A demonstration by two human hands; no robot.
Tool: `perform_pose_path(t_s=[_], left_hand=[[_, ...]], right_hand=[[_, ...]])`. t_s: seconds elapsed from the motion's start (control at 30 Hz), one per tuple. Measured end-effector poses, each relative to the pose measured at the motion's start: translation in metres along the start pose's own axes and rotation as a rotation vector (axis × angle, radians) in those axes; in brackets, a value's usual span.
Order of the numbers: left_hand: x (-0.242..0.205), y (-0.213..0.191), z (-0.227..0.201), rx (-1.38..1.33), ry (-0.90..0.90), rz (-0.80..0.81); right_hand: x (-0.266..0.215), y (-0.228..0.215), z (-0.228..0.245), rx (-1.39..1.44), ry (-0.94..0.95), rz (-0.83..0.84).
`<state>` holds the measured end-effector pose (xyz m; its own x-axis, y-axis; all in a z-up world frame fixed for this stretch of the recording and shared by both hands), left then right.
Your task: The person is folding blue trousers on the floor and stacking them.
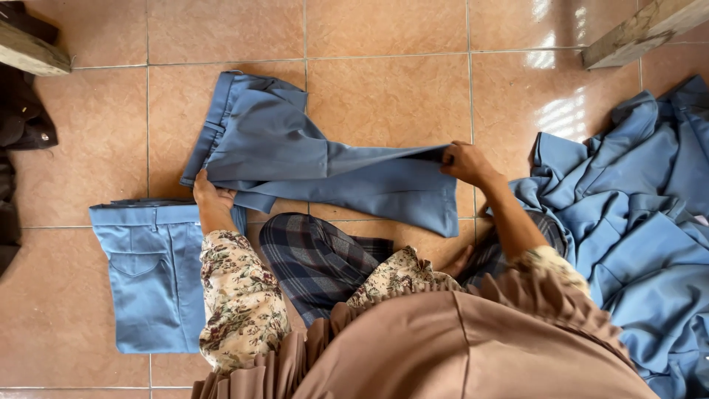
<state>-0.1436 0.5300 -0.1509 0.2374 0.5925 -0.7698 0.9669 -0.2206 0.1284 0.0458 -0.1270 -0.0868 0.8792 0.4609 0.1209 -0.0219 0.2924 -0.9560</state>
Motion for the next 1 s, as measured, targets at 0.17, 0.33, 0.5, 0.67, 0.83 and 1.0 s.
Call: perform_pose_path(t_s=[0.17, 0.33, 0.5, 0.67, 0.83, 1.0], left_hand=[[0.000, 0.003, -0.004, 0.023, -0.052, -0.011], [-0.047, 0.029, -0.014, 0.065, 0.013, -0.036], [-0.075, 0.070, -0.039, 0.153, 0.063, -0.022], [-0.153, 0.114, -0.088, -0.102, 0.109, 0.105], [-0.143, 0.090, -0.066, -0.101, 0.110, 0.049], [-0.030, 0.031, 0.020, 0.238, 0.004, 0.116]], right_hand=[[-0.041, -0.134, 0.029, 0.508, 0.131, 0.265], [-0.058, -0.226, 0.037, 0.653, 0.211, 0.237], [-0.032, -0.275, 0.034, 0.617, 0.086, 0.049], [-0.015, -0.337, 0.038, 0.291, -0.043, -0.469], [-0.058, -0.271, -0.006, 0.207, 0.004, -0.551], [-0.117, -0.134, -0.052, 0.177, 0.183, -0.476]])
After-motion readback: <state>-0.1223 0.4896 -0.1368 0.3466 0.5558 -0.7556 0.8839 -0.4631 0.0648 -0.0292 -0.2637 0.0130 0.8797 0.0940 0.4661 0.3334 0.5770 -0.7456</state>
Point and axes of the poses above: each hand's wrist, its own x-axis towards the middle knuckle, its own y-axis out of the palm, z = x × y, the point moved 8 cm from there along x, towards the middle knuckle, and after that the axes turned 11 degrees about -z, right-handed, at the moved point
